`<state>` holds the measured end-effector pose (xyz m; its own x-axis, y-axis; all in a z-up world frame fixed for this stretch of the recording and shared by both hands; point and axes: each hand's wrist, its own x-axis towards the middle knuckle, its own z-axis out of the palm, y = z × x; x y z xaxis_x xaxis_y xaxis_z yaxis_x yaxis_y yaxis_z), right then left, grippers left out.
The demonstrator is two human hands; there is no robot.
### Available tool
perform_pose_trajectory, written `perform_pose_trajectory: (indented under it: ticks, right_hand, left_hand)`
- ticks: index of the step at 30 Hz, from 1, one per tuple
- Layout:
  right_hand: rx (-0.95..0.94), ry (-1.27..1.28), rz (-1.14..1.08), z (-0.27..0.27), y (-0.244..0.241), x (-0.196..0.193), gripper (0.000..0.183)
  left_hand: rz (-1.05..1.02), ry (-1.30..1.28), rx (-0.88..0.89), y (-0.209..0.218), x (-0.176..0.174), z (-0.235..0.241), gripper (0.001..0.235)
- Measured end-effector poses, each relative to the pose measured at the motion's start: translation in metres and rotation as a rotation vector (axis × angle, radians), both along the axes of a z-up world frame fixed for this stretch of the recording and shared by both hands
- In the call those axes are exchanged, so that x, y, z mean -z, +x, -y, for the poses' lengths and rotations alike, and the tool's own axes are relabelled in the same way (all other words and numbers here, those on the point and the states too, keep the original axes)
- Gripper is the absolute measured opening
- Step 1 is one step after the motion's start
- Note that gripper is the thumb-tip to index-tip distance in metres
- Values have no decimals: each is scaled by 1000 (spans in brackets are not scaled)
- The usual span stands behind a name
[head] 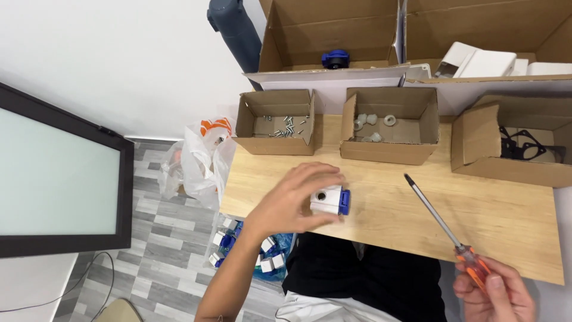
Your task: Assembling an industrial electrical socket and its housing using a screwdriver
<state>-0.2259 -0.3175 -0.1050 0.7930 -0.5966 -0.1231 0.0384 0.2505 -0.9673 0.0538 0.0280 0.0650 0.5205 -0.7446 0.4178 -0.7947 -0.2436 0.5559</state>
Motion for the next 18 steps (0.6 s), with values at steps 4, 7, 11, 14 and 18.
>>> perform_pose_trajectory:
  ticks: [4,7,11,14,18]
  right_hand:
    - [-38,58,157,-5,4,-1,40]
    - [-47,26,173,-9,5,-7,42]
    - [-40,-22,171,-21,6,-18,41]
    - [-91,-84,205,-25,7,-17,43]
    - [-105,-126,166,-25,5,-30,41]
  left_hand:
    - [-189,68,94,1,28,2,62]
    - [-305,25,108,3,26,3,55]
    - [-380,75,53,6,23,10,43]
    - [-342,97,24,9,32,13,45]
    - [-314,47,-1,7,27,15,41]
